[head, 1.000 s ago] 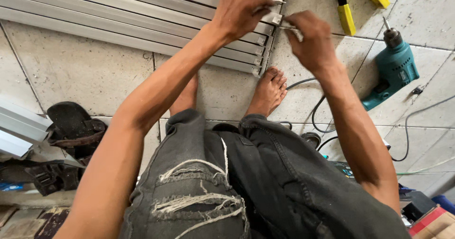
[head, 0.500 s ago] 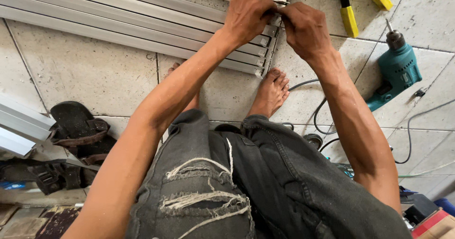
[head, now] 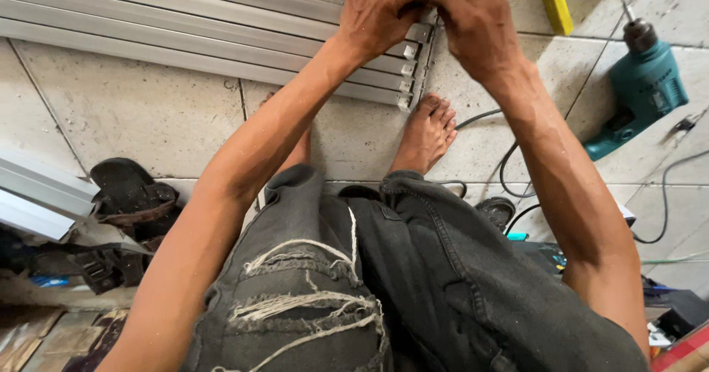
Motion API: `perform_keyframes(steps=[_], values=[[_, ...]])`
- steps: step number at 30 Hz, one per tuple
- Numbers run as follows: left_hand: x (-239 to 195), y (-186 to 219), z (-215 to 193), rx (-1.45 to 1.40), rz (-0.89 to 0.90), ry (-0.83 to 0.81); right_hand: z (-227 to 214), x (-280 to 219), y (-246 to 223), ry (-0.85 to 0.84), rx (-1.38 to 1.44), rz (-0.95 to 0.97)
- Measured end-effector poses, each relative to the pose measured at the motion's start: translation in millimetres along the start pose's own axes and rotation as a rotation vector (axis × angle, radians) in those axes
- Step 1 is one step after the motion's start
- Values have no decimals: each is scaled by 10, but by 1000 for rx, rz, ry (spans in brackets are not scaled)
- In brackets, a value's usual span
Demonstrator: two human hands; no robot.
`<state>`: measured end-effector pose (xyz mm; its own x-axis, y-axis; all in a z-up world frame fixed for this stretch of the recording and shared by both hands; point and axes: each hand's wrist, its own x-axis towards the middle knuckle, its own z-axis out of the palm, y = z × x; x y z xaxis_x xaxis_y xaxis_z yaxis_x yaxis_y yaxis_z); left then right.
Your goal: The person uses a hand riveter to join metal frame pieces, inserting rivets into pre-drilled holes and then using a power drill on the connected sections while sitting on the floor.
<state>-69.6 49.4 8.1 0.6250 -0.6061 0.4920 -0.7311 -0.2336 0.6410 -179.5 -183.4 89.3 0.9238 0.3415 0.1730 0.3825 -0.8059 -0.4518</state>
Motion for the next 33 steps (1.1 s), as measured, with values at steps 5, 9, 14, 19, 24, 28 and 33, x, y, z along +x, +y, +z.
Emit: perform_keyframes(steps=[5,9,14,19,24,28,33], values=[[15,44,-4,28,-24,2,-56,-162,-1,86,156,142],[7,60,-87,51,17,-22,-109,-430,-27,129,147,207],[-35,3,-146,-87,-51,-137,-76,-655,-401,64,225,254],[-70,183,-454,-101,-23,-110,162,-451,-535,107,124,171],[-247,128,-226,-49,-29,-201,311,-390,-249,127,98,130],[-290,63,-77,50,-57,-191,152,-287,-214,35,92,125],[-230,185,-159,7,-50,-174,54,-199,-280,30,43,87]])
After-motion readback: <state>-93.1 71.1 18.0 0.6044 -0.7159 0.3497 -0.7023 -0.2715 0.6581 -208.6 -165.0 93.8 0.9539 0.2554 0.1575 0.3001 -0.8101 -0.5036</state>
